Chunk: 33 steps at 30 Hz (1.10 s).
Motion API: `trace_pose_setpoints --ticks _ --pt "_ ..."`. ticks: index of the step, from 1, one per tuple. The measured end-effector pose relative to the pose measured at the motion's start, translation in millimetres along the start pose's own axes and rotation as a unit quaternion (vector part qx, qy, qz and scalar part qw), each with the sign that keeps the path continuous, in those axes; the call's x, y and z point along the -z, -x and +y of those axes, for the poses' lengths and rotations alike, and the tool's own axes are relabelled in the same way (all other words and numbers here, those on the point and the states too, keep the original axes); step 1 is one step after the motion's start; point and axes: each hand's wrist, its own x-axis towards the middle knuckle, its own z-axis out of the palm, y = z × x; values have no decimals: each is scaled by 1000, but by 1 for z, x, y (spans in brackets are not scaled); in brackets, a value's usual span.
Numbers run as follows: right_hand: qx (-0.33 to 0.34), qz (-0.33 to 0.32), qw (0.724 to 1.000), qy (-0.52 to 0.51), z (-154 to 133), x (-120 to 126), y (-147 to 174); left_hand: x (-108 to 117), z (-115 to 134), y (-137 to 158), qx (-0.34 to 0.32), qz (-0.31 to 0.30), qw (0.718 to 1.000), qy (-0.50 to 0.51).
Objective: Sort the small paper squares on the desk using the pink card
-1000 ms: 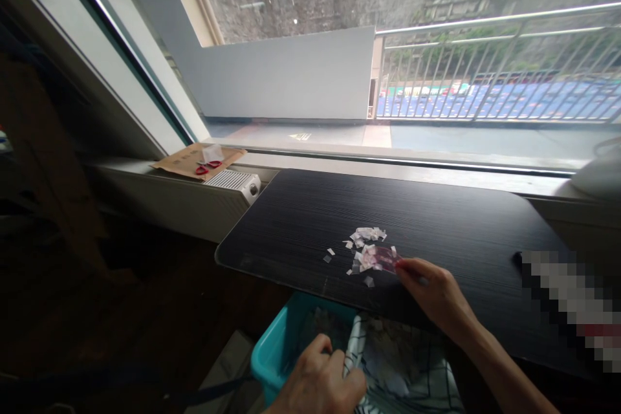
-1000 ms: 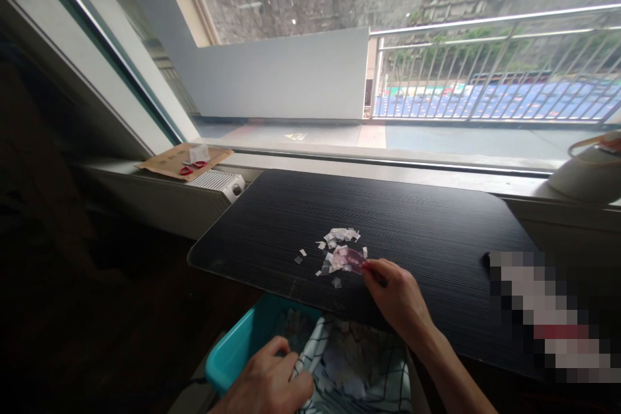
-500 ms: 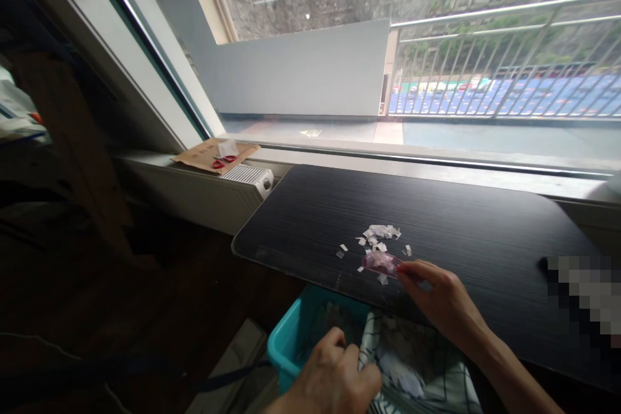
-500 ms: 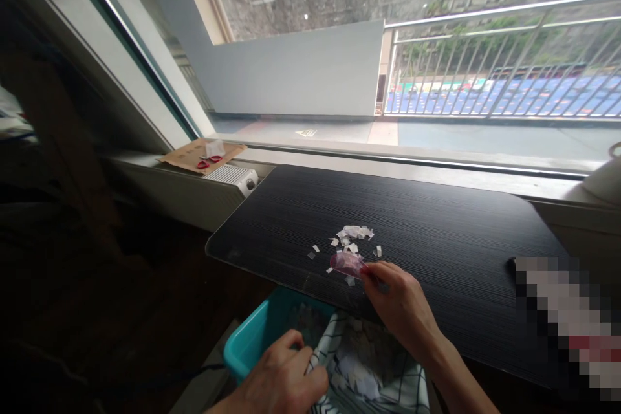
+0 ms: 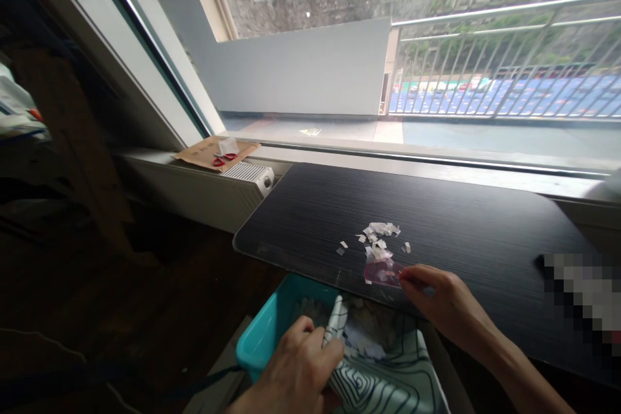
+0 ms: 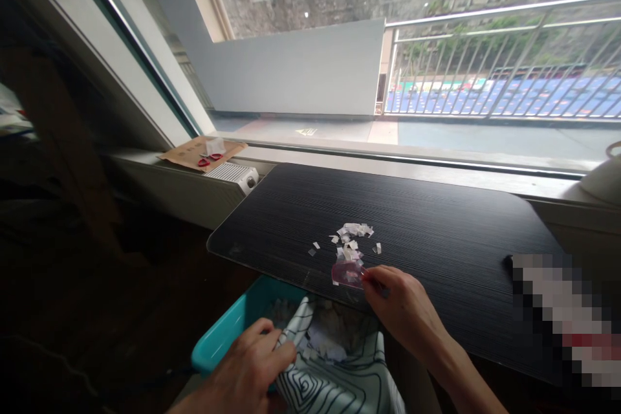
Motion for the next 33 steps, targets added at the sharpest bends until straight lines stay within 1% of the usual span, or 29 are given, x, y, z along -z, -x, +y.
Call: trace_pose_setpoints --ticks 3,7,12,14,17,20,23,26,28,30,33 --pt "-15 -16 1000 -8 1 5 8 1 -5 3 22 -8 999 26" --pt "-18 3 1000 -3 2 7 13 -2 -8 2 32 -24 998 46" --pt "-8 -36 999 16 1 12 24 0 -7 2 37 -33 997 55" --pt "-5 -34 999 18 -1 14 23 2 -6 2 38 -31 997 53" --pt "5 6 1000 15 -5 11 8 2 -6 2 32 -21 998 49" --pt "26 43 999 14 -14 -1 -21 1 -8 5 25 -9 999 47" --pt "42 51 997 36 -24 -15 -47 0 -10 9 20 18 999 38" --pt "52 39 995 75 -30 -24 -62 0 -11 13 22 55 998 21" --pt "51 24 994 93 -31 -25 -66 0 -11 15 27 62 998 19" --pt "43 15 993 106 -29 -22 -63 0 -11 16 31 53 998 23" --pt "25 15 992 119 -22 -14 -45 0 -11 15 40 41 998 26"
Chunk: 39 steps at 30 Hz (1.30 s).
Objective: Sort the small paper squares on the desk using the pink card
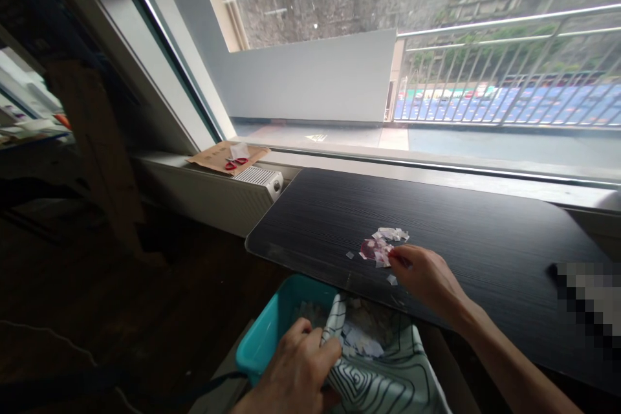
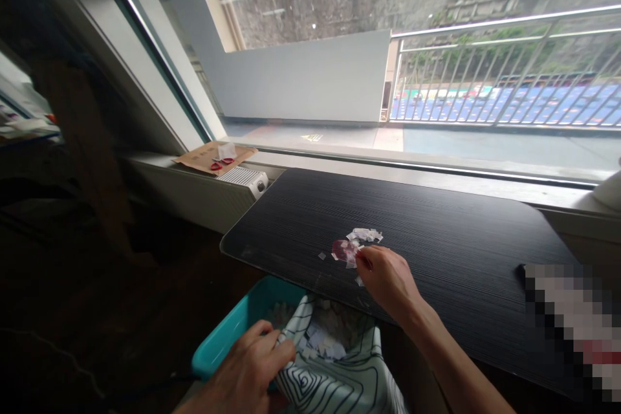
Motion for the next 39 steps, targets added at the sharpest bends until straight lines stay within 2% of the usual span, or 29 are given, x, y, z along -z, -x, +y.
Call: trace_pose_setpoints --ticks 4,6,8,10,13,17,22,25,31,34,39 --pt "-23 -27 998 -49 9 11 44 4 4 -5 14 -45 999 6" --pt "-27 -67 995 -66 11 15 64 6 8 -10 13 -70 997 6" --pt "-32 -88 993 -73 12 18 78 7 12 -13 4 -83 997 0" --pt "-38 -82 993 -79 14 20 82 6 15 -15 -6 -83 997 -7" --pt "-42 -38 994 -89 18 19 79 -2 18 -16 -35 -62 997 -14" --pt "-59 21 994 -92 30 18 74 -17 20 -18 -113 8 993 -42" --pt "-102 59 990 -82 41 19 78 -38 27 -33 -242 104 960 -98" --pt "-95 71 990 -73 35 22 72 -47 33 -42 -282 130 945 -106" --pt "-56 68 994 -71 16 19 38 -53 31 -49 -326 147 927 -113" --pt "-64 68 993 -71 22 17 33 -54 31 -50 -323 163 925 -115" --pt "-84 70 990 -83 42 24 42 -55 39 -52 -298 190 931 -92"
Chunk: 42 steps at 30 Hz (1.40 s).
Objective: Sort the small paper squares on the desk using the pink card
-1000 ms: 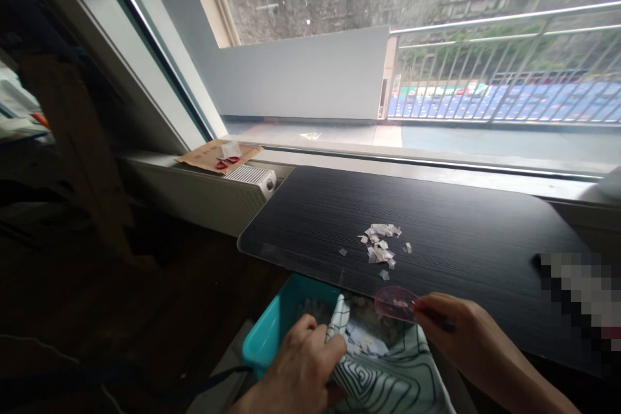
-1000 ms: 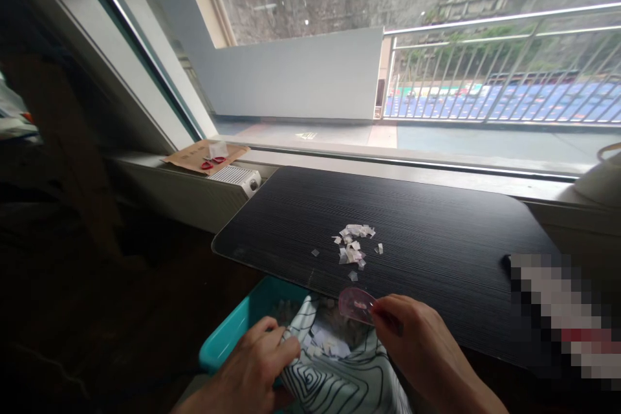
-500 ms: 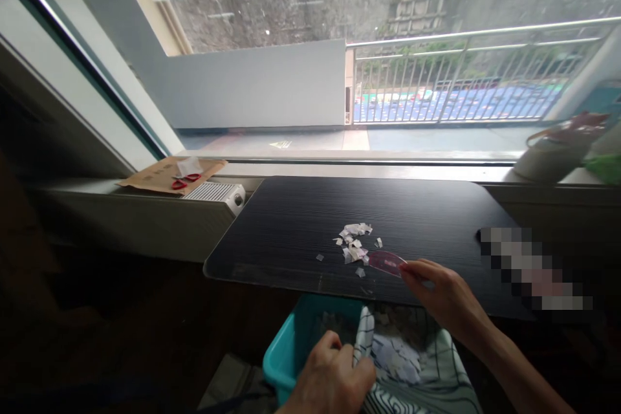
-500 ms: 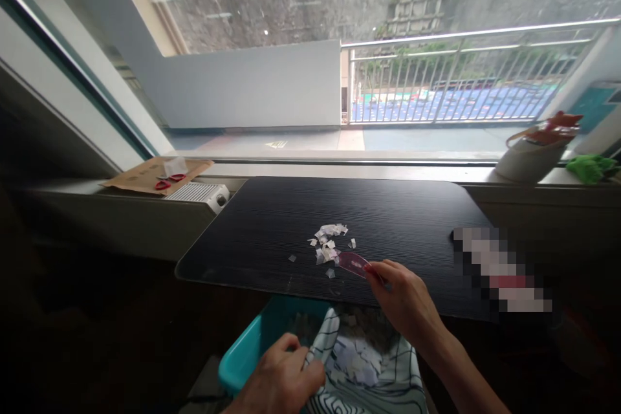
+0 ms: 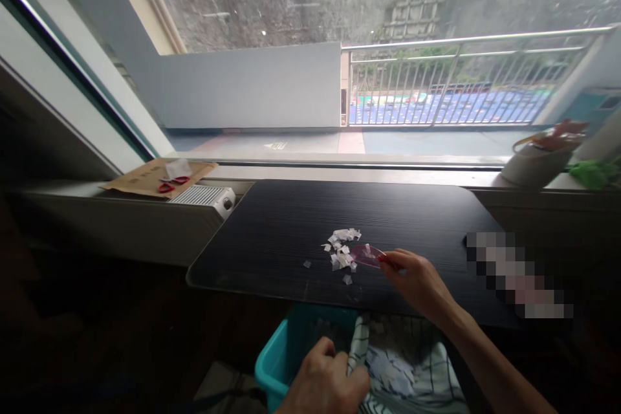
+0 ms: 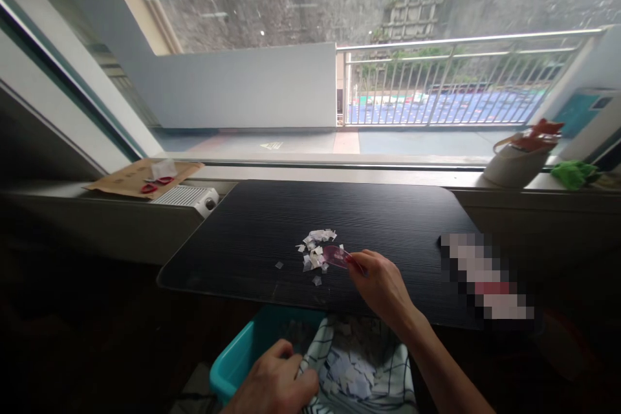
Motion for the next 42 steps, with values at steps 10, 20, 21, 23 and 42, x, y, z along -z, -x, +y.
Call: trace_pose_setpoints --ticks 10,20,21,23,42 --pt "10 3 1000 -24 2 -11 -12 3 4 -3 6 -18 1000 2" --pt "22 8 999 -37 2 -12 -9 3 2 -11 11 -19 1000 17" --pt "21 8 999 -30 2 -13 -11 2 2 -11 9 -16 1000 19" --pt "9 16 1000 -17 6 -11 -12 0 1 -9 5 -17 1000 23" --pt "-26 -3 994 -111 23 -4 36 4 4 -10 1 -94 995 -15"
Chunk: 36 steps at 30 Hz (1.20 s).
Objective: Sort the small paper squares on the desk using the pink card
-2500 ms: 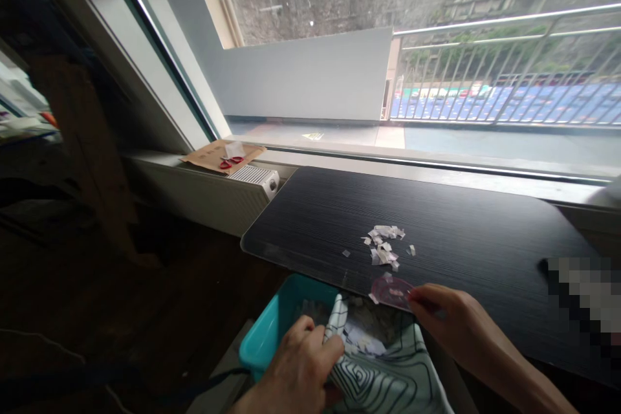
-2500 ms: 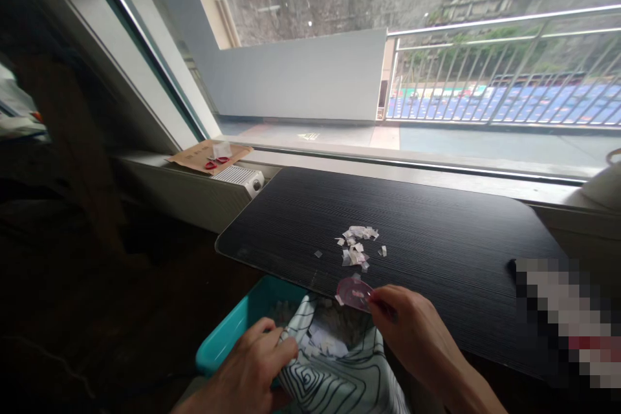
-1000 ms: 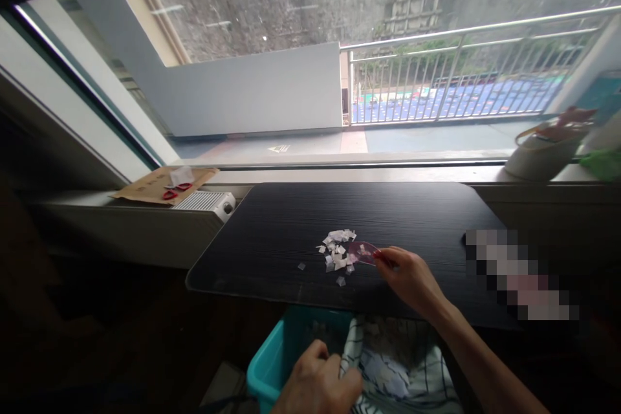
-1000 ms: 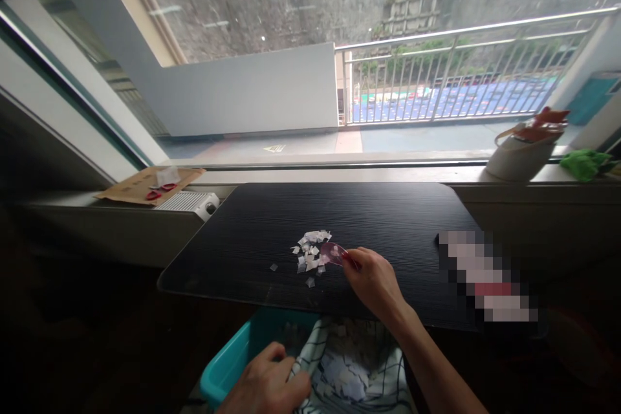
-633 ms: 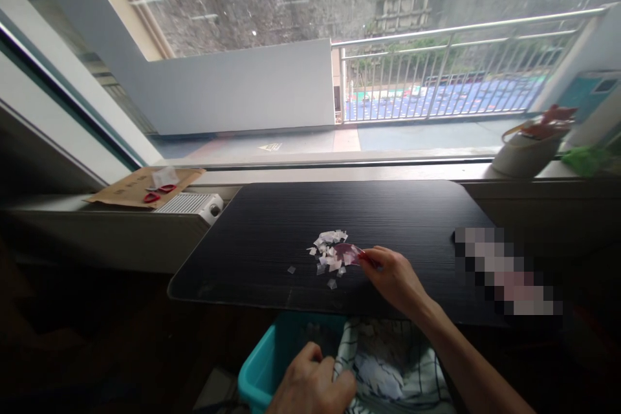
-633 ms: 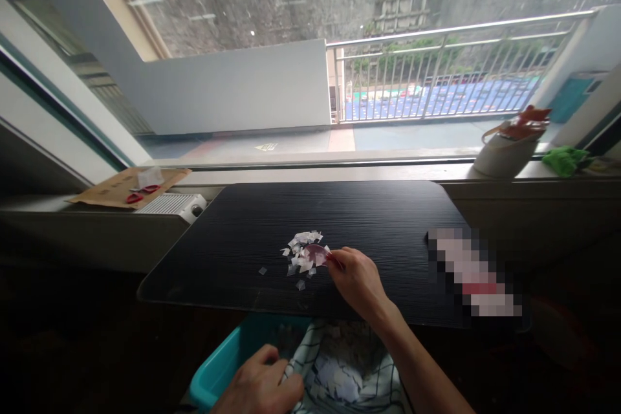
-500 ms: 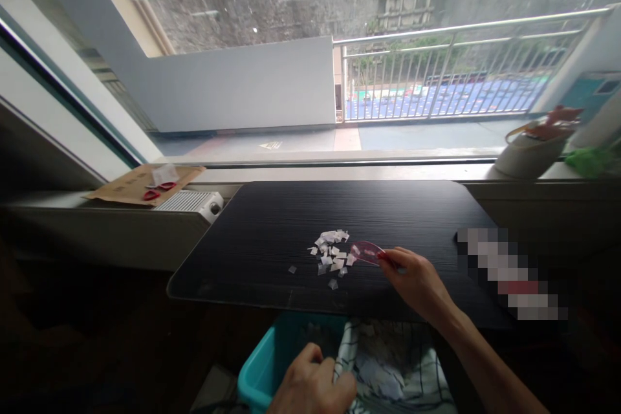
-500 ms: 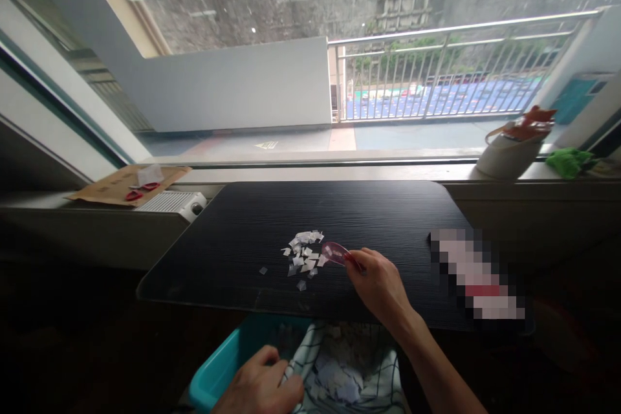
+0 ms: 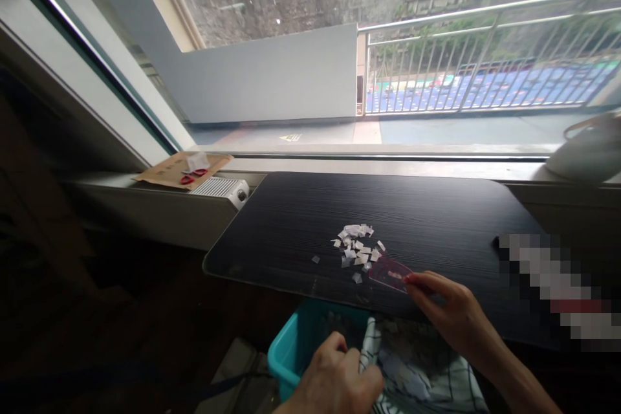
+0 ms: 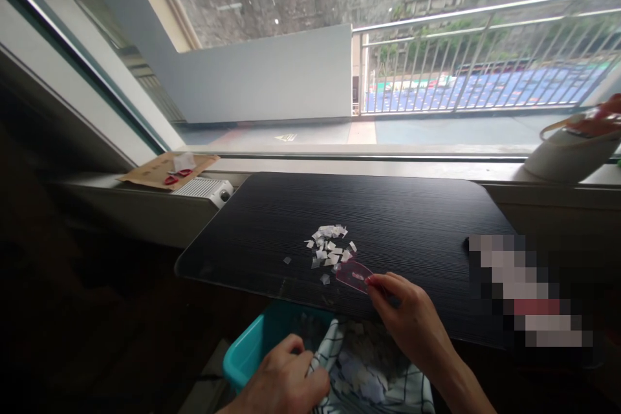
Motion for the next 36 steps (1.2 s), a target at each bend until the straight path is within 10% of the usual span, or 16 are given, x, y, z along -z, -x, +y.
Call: trace_pose_setpoints --ticks 36 --pt "131 -47 984 112 -26 -10 -25 3 0 -2 -2 -82 997 -1"
